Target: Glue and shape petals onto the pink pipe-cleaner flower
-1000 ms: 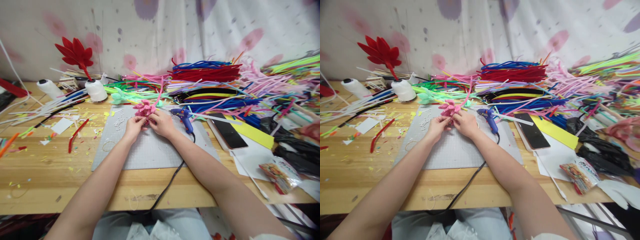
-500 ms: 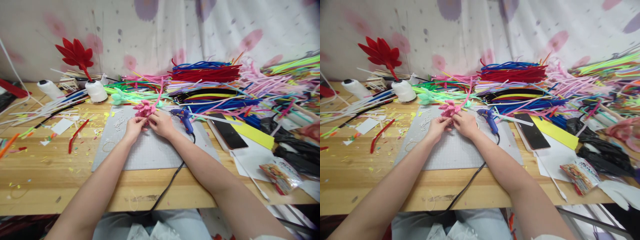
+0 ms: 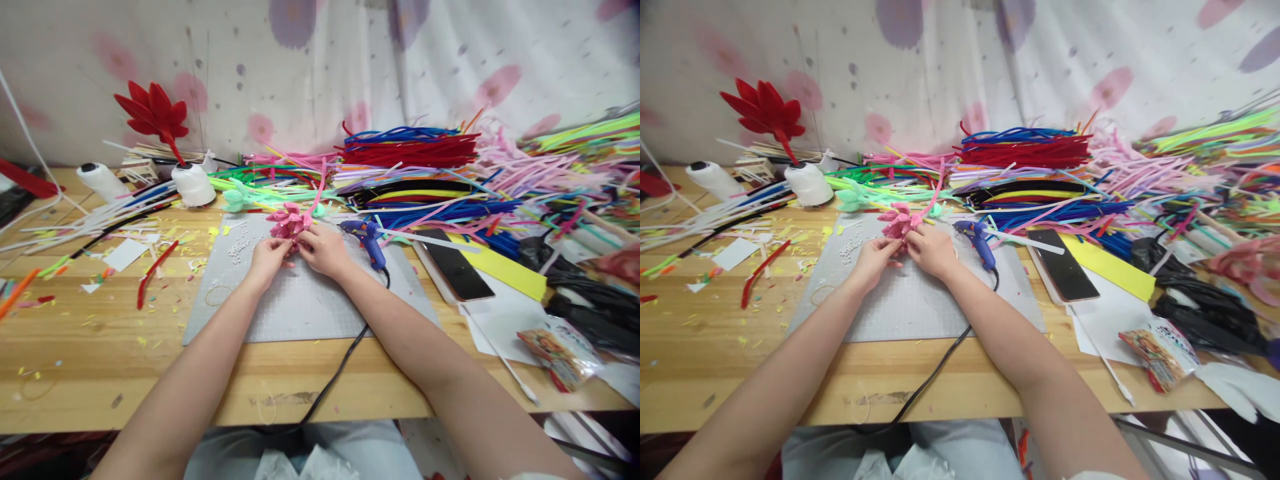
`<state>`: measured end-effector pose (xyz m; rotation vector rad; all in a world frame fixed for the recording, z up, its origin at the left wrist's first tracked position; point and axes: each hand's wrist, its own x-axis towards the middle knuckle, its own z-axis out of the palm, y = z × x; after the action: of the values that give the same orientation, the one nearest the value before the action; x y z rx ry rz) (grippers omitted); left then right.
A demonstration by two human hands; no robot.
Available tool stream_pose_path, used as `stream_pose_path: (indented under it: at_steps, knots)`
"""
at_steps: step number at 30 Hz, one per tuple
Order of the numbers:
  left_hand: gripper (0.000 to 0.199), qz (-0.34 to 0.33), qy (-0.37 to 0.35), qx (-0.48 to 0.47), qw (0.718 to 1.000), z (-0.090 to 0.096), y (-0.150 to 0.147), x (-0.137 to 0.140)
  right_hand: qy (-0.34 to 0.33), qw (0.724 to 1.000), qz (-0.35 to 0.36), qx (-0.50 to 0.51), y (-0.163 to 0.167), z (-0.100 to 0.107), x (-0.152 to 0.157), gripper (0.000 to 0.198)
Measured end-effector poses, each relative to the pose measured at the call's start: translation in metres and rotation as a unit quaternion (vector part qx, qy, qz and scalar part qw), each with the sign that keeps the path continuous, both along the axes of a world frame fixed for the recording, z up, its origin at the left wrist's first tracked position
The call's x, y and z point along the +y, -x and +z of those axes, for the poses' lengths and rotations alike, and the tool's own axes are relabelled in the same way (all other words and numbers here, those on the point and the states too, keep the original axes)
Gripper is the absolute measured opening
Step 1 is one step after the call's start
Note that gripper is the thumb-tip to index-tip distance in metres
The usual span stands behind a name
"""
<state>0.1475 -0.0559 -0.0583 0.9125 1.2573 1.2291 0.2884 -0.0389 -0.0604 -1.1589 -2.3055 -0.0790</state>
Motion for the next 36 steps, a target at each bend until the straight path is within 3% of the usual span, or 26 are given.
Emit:
stream_pose_path:
  at_steps: [24,36]
  knots:
    - [0.014,0.013,-0.012,0.0,1.0,0.003,-0.0016,-0.0032,-0.003,0.999,0.0,-0.041,-0.0014,0.0018,0.0002,0.019]
    - [0.019,0.033,-0.035,0.02,0.999,0.0025,0.0025,-0.0091,-0.012,1.0,0.008,0.0,-0.0031,0.0029,-0.0012,0.014]
